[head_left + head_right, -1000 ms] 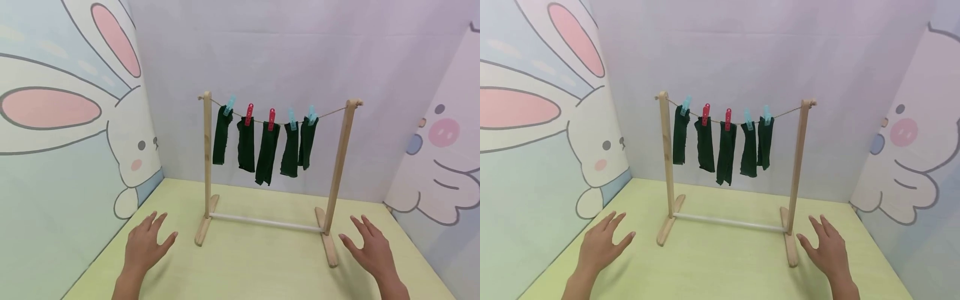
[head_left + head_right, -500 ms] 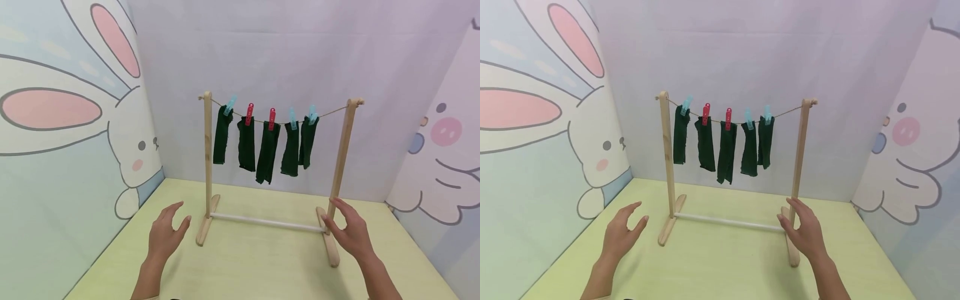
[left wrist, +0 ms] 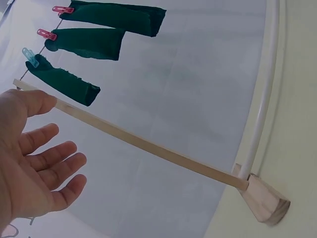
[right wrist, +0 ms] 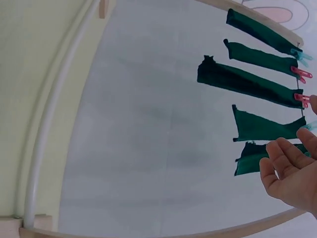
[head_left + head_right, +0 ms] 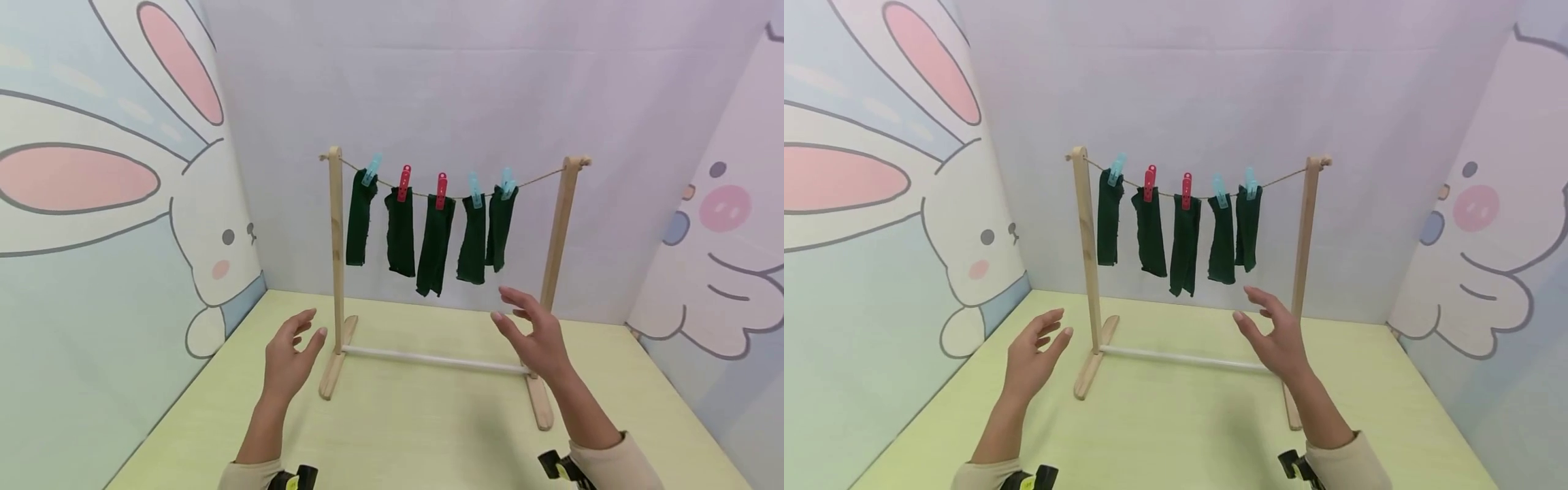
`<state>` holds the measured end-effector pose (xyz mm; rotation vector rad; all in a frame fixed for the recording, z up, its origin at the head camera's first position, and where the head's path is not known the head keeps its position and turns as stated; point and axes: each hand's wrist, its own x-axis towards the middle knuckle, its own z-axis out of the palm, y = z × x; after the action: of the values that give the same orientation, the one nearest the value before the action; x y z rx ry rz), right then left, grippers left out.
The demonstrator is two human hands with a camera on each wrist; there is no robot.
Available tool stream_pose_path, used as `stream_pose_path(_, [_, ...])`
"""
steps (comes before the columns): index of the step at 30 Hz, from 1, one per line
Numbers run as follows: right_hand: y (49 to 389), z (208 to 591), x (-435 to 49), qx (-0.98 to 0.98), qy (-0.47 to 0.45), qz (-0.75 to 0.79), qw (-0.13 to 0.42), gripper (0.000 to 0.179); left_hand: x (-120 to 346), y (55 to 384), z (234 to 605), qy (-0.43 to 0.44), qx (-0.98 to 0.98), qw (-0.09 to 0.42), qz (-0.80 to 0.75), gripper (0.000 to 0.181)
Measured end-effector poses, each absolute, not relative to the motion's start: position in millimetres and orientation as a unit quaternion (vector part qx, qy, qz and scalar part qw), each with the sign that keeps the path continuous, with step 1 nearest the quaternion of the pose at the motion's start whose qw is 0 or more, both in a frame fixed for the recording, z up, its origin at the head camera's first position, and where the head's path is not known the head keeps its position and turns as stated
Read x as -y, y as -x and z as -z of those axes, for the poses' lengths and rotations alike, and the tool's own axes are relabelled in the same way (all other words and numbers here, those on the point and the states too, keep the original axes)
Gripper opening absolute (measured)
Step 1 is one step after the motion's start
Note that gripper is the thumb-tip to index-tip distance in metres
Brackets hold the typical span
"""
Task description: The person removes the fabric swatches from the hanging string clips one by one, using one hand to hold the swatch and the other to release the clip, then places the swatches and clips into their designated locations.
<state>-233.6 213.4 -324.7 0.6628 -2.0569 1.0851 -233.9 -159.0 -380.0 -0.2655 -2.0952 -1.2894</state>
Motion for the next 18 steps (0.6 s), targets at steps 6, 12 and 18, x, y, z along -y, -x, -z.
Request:
stream_pose_path(6, [233.2,295.8,-189.4,0.781,-0.293,-0.431,0.343,0.041,149.8,244.1,364.7,0.096,0.787,0.296,0.534,0.037])
stream_pose_path(12, [252.5,289.9,-182.5,0.77,-0.323,-0.423,0.352,0.045,142.0,257.3,357.6,0.089,0.78,0.278,0.553,0.035])
stream_pose_path(18, [239.1,255.8,-164.3,0.762,-0.349,-0.416,0.353,0.042,135.1,274.1,352.8,0.088,0.76,0.251,0.593,0.035])
